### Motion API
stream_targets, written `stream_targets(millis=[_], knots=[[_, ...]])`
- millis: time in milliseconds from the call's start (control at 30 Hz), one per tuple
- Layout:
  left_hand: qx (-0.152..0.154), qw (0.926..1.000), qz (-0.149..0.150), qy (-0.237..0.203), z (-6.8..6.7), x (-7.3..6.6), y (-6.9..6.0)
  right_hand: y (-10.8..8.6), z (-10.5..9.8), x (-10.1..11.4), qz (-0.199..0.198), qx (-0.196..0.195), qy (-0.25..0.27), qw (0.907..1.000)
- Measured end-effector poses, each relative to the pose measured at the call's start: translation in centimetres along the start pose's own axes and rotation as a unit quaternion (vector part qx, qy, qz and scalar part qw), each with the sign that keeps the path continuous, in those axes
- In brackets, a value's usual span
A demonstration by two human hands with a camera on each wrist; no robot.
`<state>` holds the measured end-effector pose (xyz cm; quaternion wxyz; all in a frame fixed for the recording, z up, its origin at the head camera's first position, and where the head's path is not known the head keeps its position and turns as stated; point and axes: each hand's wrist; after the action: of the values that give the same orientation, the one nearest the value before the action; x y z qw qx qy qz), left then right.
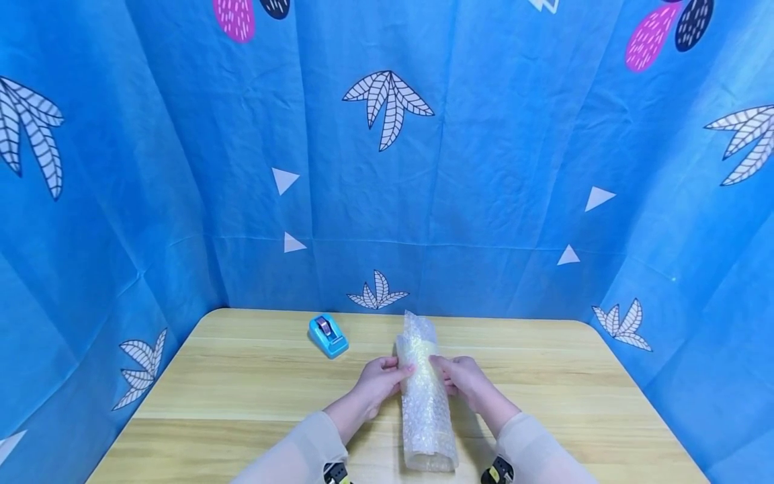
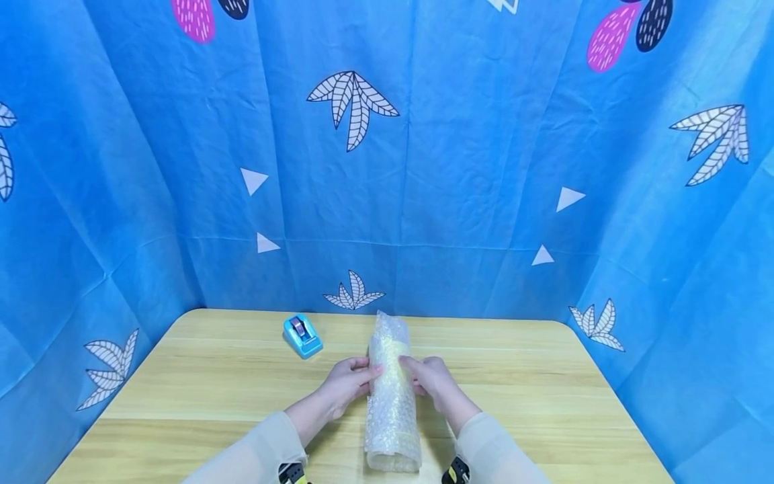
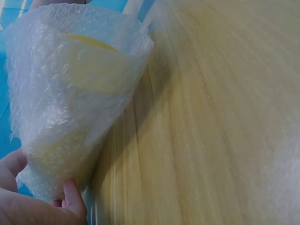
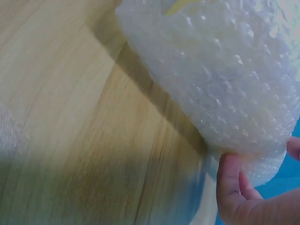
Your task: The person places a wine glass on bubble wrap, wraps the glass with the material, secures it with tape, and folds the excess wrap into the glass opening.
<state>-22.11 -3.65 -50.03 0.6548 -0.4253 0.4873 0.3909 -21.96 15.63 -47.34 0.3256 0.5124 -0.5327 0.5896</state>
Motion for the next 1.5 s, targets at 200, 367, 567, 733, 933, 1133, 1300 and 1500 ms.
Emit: stream_targets(millis=[200, 367, 567, 733, 933, 1133, 1300, 1500], knots=[[-0.004, 0.9999, -0.001, 0.012, -0.06, -0.04, -0.12, 0.07, -0.20, 0.08, -0.004, 0.004, 0.008, 1.0000], [-0.011, 0.9997, -0.001, 0.024, -0.03, -0.12, -0.37, 0.20, -0.04, 0.04, -0.003, -0.001, 0.013, 0.9999], [-0.013, 0.9995, 0.004, 0.027, 0.09, -0.05, -0.47, 0.25, 0.29, 0.01, 0.008, -0.004, -0.002, 1.0000], [-0.006, 1.0000, 0.003, 0.002, 0.15, 0.24, -0.20, -0.04, 0.53, 0.07, 0.014, -0.002, -0.012, 0.9998], [-0.004, 1.0000, 0.000, -0.001, 0.36, 0.02, -0.38, 0.05, 0.61, -0.09, 0.017, 0.002, -0.015, 0.9997], [-0.009, 0.9999, -0.009, 0.004, 0.46, -0.12, -0.48, -0.19, 0.59, 0.13, 0.015, 0.015, -0.017, 0.9996], [-0.006, 1.0000, -0.007, 0.003, 0.46, -0.01, -0.35, -0.36, 0.48, 0.32, 0.018, 0.015, -0.027, 0.9994], [-0.006, 1.0000, -0.006, 0.000, 0.45, -0.04, -0.34, -0.30, 0.39, 0.53, 0.020, 0.023, -0.022, 0.9993]])
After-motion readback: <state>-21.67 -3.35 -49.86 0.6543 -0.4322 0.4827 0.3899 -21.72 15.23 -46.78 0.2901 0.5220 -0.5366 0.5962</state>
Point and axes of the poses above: each hand's wrist, its own y-axis towards the middle knuckle, its own z-axis out of the palm, x = y × z, and after that the axes turned 11 degrees about x, right-handed
